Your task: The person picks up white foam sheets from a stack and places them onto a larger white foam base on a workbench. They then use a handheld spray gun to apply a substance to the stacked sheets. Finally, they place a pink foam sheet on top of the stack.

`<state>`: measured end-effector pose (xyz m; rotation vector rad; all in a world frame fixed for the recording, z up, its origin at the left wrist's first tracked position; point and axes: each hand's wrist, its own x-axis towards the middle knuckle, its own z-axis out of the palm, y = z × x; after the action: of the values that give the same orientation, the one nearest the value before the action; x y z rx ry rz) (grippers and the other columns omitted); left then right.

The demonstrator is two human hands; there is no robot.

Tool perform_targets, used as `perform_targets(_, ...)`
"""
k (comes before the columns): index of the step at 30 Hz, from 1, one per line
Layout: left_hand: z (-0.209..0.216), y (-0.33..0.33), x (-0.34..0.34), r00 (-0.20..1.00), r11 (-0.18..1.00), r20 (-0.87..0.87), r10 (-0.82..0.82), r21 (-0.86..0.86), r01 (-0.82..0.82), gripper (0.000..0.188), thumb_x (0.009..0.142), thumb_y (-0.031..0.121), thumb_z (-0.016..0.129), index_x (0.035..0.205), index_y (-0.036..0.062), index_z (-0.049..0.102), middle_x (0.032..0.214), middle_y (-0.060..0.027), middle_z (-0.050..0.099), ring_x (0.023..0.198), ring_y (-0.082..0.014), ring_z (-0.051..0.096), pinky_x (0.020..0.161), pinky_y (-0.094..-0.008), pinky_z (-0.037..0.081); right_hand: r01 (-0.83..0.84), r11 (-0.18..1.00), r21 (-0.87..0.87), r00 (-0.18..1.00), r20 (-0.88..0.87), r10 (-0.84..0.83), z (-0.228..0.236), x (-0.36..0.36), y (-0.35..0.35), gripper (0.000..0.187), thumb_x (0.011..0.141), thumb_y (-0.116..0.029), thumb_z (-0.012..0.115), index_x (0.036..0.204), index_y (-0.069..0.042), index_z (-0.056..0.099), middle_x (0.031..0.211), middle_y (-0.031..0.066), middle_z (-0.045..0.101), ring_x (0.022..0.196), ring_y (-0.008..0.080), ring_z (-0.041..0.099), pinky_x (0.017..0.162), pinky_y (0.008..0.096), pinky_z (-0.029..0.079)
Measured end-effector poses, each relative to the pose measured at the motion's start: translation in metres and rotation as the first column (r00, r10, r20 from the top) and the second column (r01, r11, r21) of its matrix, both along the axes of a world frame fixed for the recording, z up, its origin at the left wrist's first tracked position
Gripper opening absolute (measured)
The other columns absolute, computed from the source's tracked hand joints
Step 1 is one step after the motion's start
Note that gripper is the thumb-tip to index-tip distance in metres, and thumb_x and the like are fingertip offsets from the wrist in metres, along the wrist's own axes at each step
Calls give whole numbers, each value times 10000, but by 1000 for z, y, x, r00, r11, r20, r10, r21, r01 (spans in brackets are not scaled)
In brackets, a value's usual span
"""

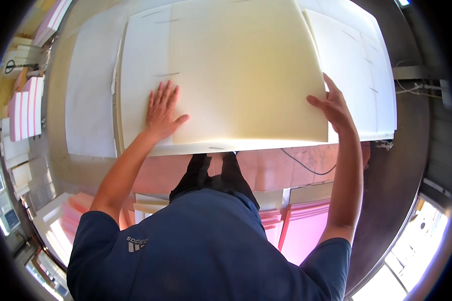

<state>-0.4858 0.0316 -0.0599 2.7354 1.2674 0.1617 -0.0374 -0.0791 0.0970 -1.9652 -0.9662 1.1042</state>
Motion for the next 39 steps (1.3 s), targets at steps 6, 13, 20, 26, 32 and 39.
perform_targets(6, 43, -52, 51, 862, 933, 416, -289, -78, 350, 569, 685, 377, 849, 1103, 57, 634, 1477, -154, 493, 1427, -357, 395, 1178, -566, 262, 41, 999, 8, 999, -6, -41, 6, 7, -4, 760, 868, -36, 676, 1518, 75, 297, 1075, 253, 695, 953, 262, 702, 832, 346, 553)
perform_targets(13, 29, -80, 79, 807, 945, 514, -292, 27, 325, 159, 699, 23, 717, 755, 54, 571, 1351, -130, 611, 1295, -324, 560, 1062, -508, 463, 113, 993, 45, 992, -55, -110, 10, 3, -3, 759, 860, -67, 696, 1506, 78, 325, 1053, 258, 699, 935, 267, 704, 820, 349, 558)
perform_targets(20, 28, -78, 86, 754, 928, 585, -300, -3, 372, 144, 695, -30, 640, 639, 19, 516, 1204, -134, 701, 1180, -325, 648, 959, -446, 562, 110, 994, 15, 994, -1, -110, -38, 28, -23, 705, 890, -58, 718, 1501, 11, 373, 1012, 177, 727, 908, 207, 701, 841, 332, 545)
perform_targets(26, 23, -75, 87, 790, 899, 499, -357, -46, 435, 115, 685, -24, 635, 646, 12, 533, 1203, -136, 700, 1185, -327, 642, 954, -448, 562, 72, 990, -121, 951, 306, -32, -72, 28, -30, 681, 855, -120, 756, 1450, 1, 447, 954, 157, 736, 864, 193, 695, 795, 329, 525)
perform_targets(32, 25, -71, 88, 801, 881, 418, -429, -3, 473, 107, 697, -12, 635, 650, 14, 543, 1192, -139, 699, 1179, -332, 643, 959, -450, 560, 122, 984, -130, 947, 313, -76, -86, 23, -35, 631, 816, -213, 797, 1332, 28, 525, 999, 197, 707, 915, 281, 695, 829, 374, 539)
perform_targets(39, 47, -56, 107, 867, 901, 381, -321, -160, 403, 178, 784, 126, 706, 923, 25, 661, 1333, -160, 624, 1285, -354, 562, 983, -470, 511, 122, 966, -227, 928, 371, -30, -91, 32, -36, 448, 805, -320, 816, 1052, 24, 669, 992, 216, 702, 959, 349, 672, 849, 428, 535)
